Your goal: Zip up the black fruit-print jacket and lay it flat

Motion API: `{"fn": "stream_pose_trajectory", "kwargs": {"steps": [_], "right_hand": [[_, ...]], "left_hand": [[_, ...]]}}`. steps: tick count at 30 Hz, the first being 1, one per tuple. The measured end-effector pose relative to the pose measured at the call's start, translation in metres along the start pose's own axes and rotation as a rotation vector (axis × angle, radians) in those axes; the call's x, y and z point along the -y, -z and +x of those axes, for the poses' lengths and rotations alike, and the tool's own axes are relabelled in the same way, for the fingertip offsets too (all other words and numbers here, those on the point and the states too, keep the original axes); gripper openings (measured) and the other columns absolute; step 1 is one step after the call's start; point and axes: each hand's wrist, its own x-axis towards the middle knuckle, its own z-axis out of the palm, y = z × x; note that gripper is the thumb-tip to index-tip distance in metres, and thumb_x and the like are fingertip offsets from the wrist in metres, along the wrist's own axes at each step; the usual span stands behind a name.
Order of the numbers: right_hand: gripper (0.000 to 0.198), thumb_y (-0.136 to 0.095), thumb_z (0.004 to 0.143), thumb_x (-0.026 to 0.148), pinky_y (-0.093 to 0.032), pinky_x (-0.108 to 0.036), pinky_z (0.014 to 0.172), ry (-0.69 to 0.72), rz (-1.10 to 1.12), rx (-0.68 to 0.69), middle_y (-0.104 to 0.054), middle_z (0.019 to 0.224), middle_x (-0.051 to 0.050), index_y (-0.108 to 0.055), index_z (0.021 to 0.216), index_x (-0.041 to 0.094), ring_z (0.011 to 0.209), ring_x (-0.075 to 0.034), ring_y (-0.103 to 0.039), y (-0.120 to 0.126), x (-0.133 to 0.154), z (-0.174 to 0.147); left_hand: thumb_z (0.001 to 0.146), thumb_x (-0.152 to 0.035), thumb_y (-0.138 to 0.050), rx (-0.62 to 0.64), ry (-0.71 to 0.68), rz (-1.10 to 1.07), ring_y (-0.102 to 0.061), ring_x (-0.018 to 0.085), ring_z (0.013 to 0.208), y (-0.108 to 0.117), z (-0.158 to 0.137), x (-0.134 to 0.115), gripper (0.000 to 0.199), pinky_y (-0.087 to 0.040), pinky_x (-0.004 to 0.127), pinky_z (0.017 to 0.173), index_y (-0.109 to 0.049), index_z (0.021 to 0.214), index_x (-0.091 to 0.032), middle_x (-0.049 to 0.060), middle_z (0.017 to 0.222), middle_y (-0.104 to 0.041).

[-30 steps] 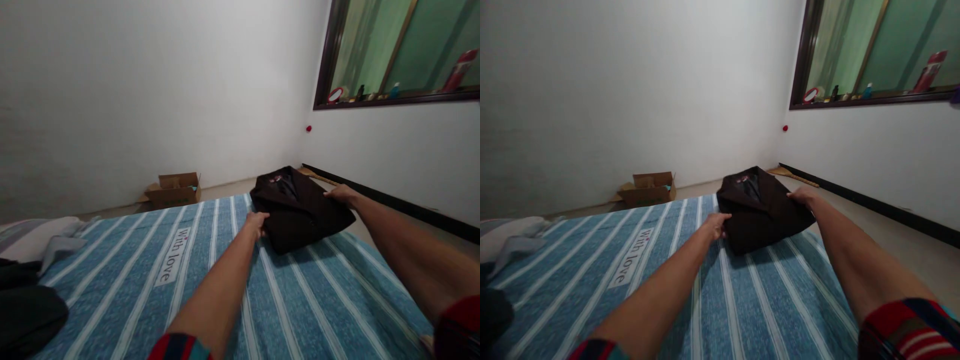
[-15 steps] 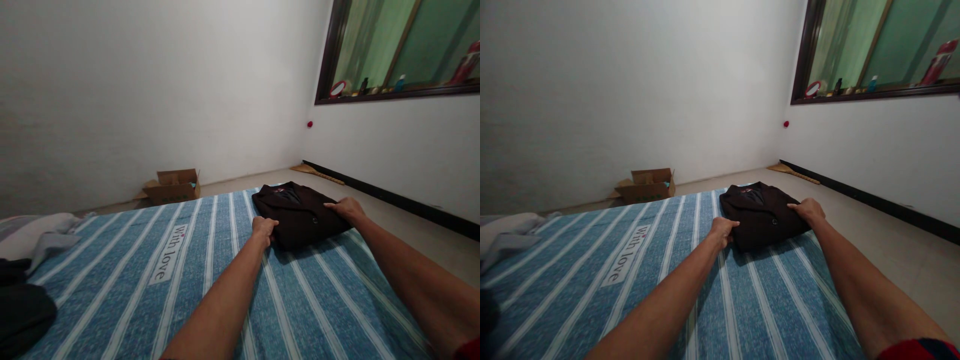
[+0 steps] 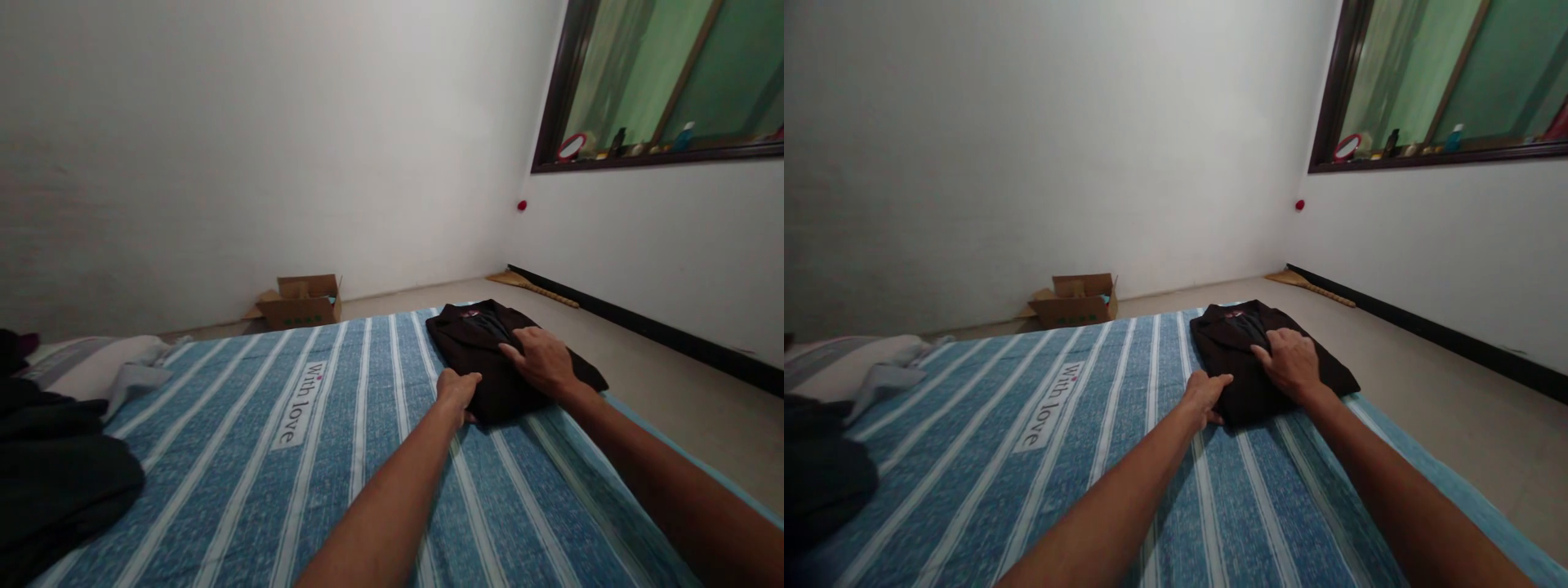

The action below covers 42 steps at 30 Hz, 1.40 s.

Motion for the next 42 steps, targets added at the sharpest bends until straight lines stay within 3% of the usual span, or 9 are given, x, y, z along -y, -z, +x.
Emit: {"fn": "stream_pose_trajectory", "kwargs": {"steps": [2,5,10,14,19,24,31,36,42], "right_hand": [[0.044,-0.038,0.087,0.055,-0.036,-0.034,0.085,0.102,0.024,0.005,-0.060,0.112,-0.008,-0.056,0.110,0.023,0.105,-0.023,-0.052,-0.007,0.019,-0.014],[0.042,-0.039,0.088,0.051,-0.033,-0.040,0.088,0.133,0.027,-0.010,-0.060,0.112,-0.009,-0.055,0.112,0.020,0.108,-0.026,-0.049,-0.021,0.033,-0.030],[0.042,-0.040,0.088,0.047,-0.023,-0.049,0.097,0.113,0.004,-0.057,-0.057,0.120,-0.011,-0.053,0.116,0.018,0.117,-0.029,-0.042,-0.034,0.036,-0.038],[0.045,-0.038,0.090,0.044,-0.016,-0.051,0.102,0.123,-0.023,-0.061,-0.050,0.131,-0.011,-0.049,0.124,0.016,0.125,-0.029,-0.034,-0.042,0.038,-0.044],[0.044,-0.039,0.090,0.042,-0.017,-0.054,0.101,0.130,-0.021,-0.060,-0.050,0.131,-0.013,-0.050,0.124,0.015,0.126,-0.030,-0.035,-0.042,0.040,-0.046],[0.042,-0.039,0.091,0.037,-0.014,-0.055,0.102,0.147,0.040,-0.094,-0.046,0.133,-0.019,-0.051,0.122,0.010,0.128,-0.032,-0.032,-0.025,0.066,-0.065],[0.024,-0.045,0.087,0.028,-0.030,-0.037,0.098,0.317,0.228,-0.025,-0.059,0.116,-0.011,-0.061,0.102,0.017,0.116,-0.025,-0.046,-0.010,0.149,-0.152],[0.013,-0.048,0.083,0.020,-0.039,-0.026,0.079,0.334,0.372,0.024,-0.063,0.089,-0.005,-0.061,0.081,0.020,0.087,-0.018,-0.056,0.010,0.203,-0.214],[0.013,-0.049,0.080,0.014,-0.035,-0.024,0.070,0.340,0.506,0.066,-0.061,0.079,-0.002,-0.059,0.074,0.020,0.078,-0.016,-0.055,0.031,0.258,-0.267]], "left_hand": [[0.070,-0.027,-0.066,0.015,-0.005,-0.012,-0.064,0.028,0.070,-0.001,-0.006,0.003,0.036,-0.053,0.040,0.047,-0.054,0.100,-0.011,0.017,0.090,-0.064],[0.068,-0.022,-0.069,0.008,-0.009,-0.018,-0.064,0.025,0.068,-0.004,-0.009,0.008,0.038,-0.054,0.036,0.049,-0.055,0.101,-0.011,0.015,0.088,-0.065],[0.065,-0.018,-0.070,-0.022,-0.009,0.002,-0.065,0.023,0.064,-0.007,-0.008,0.013,0.042,-0.054,0.032,0.046,-0.054,0.104,-0.011,0.013,0.086,-0.066],[0.069,-0.017,-0.065,-0.023,-0.001,0.044,-0.065,0.025,0.057,-0.008,-0.011,0.015,0.035,-0.053,0.034,0.042,-0.054,0.102,-0.011,0.012,0.081,-0.066],[0.076,-0.018,-0.055,0.067,0.013,0.075,-0.062,0.023,0.046,0.007,-0.035,0.019,0.025,-0.049,0.032,0.039,-0.053,0.098,-0.007,0.009,0.061,-0.062],[0.077,-0.015,-0.053,0.201,-0.015,0.079,-0.062,0.021,0.045,0.045,-0.078,0.034,0.025,-0.047,0.027,0.040,-0.048,0.102,-0.012,0.002,0.052,-0.058],[0.065,-0.009,-0.048,0.358,-0.083,0.172,-0.060,0.016,0.044,0.115,-0.153,0.078,0.015,-0.046,0.025,0.044,-0.052,0.078,-0.015,0.000,0.050,-0.058],[0.061,-0.009,-0.046,0.339,-0.115,0.191,-0.058,0.014,0.043,0.170,-0.206,0.108,0.019,-0.044,0.023,0.044,-0.054,0.076,-0.015,-0.002,0.049,-0.057],[0.060,-0.014,-0.046,0.268,-0.161,0.205,-0.057,0.015,0.042,0.225,-0.253,0.134,0.013,-0.040,0.022,0.042,-0.054,0.070,-0.015,0.001,0.052,-0.060]]}}
